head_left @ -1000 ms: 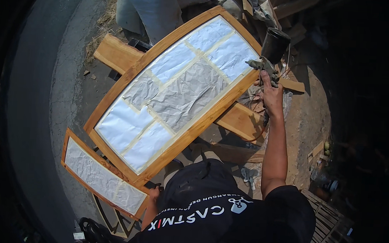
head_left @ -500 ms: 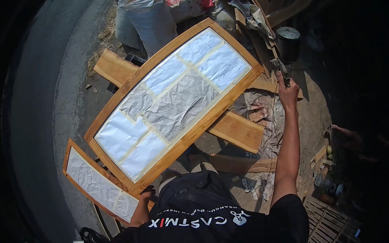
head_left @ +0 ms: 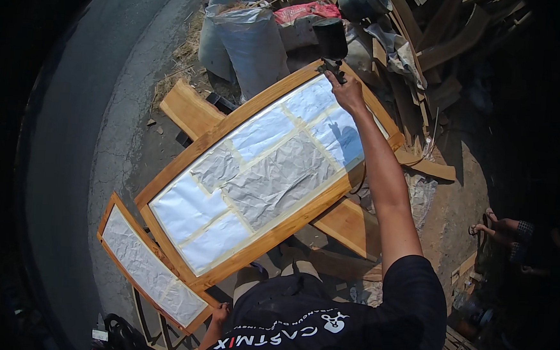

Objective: The person uses a spray gun to apply a finish to a wooden furniture panel, moving the gun across the surface and edges before picking up the panel to spray the underside.

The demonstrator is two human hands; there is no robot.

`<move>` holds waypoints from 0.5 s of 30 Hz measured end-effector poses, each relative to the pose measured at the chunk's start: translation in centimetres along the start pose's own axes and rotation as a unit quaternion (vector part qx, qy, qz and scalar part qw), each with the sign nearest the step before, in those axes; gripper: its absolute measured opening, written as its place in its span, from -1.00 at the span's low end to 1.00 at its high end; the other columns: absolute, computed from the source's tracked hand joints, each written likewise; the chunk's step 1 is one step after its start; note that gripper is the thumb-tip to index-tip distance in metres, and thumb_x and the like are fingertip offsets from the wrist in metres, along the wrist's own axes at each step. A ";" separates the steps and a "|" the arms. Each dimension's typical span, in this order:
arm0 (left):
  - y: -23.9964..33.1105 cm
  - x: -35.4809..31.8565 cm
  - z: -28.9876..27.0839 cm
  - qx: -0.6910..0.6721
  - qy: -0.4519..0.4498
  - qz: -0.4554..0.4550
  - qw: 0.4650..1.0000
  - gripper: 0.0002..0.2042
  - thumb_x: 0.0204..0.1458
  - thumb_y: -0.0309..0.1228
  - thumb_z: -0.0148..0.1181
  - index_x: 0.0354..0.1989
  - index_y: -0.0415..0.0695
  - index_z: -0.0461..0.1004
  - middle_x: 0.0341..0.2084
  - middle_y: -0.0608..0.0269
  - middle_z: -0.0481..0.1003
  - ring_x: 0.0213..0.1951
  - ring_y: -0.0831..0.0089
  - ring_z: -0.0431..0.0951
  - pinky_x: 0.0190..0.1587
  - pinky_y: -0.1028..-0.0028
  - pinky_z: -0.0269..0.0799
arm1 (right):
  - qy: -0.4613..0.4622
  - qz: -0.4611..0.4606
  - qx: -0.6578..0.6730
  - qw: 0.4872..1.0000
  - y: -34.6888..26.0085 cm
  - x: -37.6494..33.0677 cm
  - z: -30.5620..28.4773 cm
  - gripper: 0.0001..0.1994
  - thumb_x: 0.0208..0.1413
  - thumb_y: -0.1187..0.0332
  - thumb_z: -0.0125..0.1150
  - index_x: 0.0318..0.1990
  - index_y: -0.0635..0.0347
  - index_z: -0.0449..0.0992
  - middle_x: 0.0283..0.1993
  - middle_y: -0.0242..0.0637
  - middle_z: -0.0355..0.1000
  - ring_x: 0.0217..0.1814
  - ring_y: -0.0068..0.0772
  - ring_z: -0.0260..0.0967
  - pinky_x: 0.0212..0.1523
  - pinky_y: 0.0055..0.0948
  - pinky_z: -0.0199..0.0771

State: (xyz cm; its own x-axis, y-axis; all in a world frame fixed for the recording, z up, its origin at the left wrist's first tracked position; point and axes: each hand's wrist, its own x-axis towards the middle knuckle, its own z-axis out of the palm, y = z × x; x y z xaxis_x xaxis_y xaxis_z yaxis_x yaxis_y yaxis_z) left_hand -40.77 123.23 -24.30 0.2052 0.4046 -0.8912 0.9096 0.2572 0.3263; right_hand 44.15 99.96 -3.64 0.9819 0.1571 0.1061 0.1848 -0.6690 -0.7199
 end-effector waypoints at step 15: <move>-1.2 0.9 -0.4 -0.011 -0.011 0.005 1.000 -0.73 0.33 -0.31 0.07 -0.08 -0.28 0.59 -0.52 0.38 0.49 -0.52 0.61 0.42 -0.44 0.56 0.34 | 0.137 -0.052 -0.142 0.979 4.4 8.7 -1.7 -0.44 0.22 -0.12 0.19 -0.25 0.36 0.61 -0.33 0.19 0.56 -0.16 0.28 0.54 -0.14 -0.03 0.52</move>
State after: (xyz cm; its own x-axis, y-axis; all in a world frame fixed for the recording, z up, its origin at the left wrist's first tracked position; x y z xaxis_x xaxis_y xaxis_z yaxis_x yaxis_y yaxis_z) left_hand -41.77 123.67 -25.38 0.2222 0.3880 -0.8945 0.8994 0.2727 0.3417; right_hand 53.62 97.13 -4.74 0.9244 0.0594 0.3769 0.2498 -0.8409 -0.4801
